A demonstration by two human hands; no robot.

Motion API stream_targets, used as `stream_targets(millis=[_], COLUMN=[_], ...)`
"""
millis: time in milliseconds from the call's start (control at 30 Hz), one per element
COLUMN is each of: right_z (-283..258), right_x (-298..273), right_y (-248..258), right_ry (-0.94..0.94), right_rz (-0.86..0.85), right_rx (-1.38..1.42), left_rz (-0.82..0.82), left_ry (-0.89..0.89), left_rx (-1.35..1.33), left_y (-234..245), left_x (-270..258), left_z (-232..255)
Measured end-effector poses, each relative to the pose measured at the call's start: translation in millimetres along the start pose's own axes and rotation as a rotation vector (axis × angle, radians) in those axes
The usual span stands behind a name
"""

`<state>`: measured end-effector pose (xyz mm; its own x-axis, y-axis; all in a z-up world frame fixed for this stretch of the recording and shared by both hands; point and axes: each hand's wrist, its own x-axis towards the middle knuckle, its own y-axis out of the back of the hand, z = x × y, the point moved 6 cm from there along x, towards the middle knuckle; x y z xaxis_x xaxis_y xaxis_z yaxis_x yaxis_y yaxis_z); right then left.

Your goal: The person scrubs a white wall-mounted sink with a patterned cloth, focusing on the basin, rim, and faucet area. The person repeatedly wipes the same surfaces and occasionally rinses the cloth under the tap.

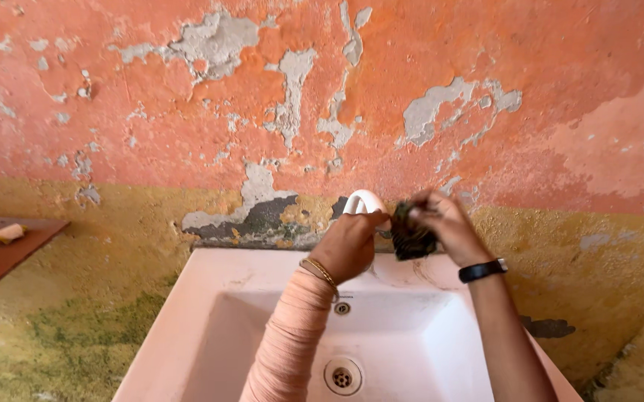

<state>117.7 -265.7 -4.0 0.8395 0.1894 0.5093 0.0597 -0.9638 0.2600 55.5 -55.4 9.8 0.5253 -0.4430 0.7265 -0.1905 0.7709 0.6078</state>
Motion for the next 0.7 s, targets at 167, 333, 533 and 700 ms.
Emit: stream_targets(millis=[167,333,533,700], right_z=[-48.4,-75.2,-63.7,-21.4], right_x=[-10.0,-30.5,-24.9,-13.7], right_y=[-29.5,-92.5,-64.3,-34.6], right_ry=[0.199,0.332,0.063,-0.029], right_rz=[-0.031,0.061,-0.112,-0.205], right_rx=[-0.147,-0.89,-0.797,-0.642], left_rz=[0.105,0.162,-0.043,-0.059], left_ry=[-0.181,-0.188,-0.004,-0.046], left_rx=[-0.203,-0.231,-0.057,-0.048], left_y=[9.7,22.2,18.7,13.2], left_x=[-1.3,-4.6,-4.1,-2.6], left_z=[-9.9,-4.6,1.6,4.8])
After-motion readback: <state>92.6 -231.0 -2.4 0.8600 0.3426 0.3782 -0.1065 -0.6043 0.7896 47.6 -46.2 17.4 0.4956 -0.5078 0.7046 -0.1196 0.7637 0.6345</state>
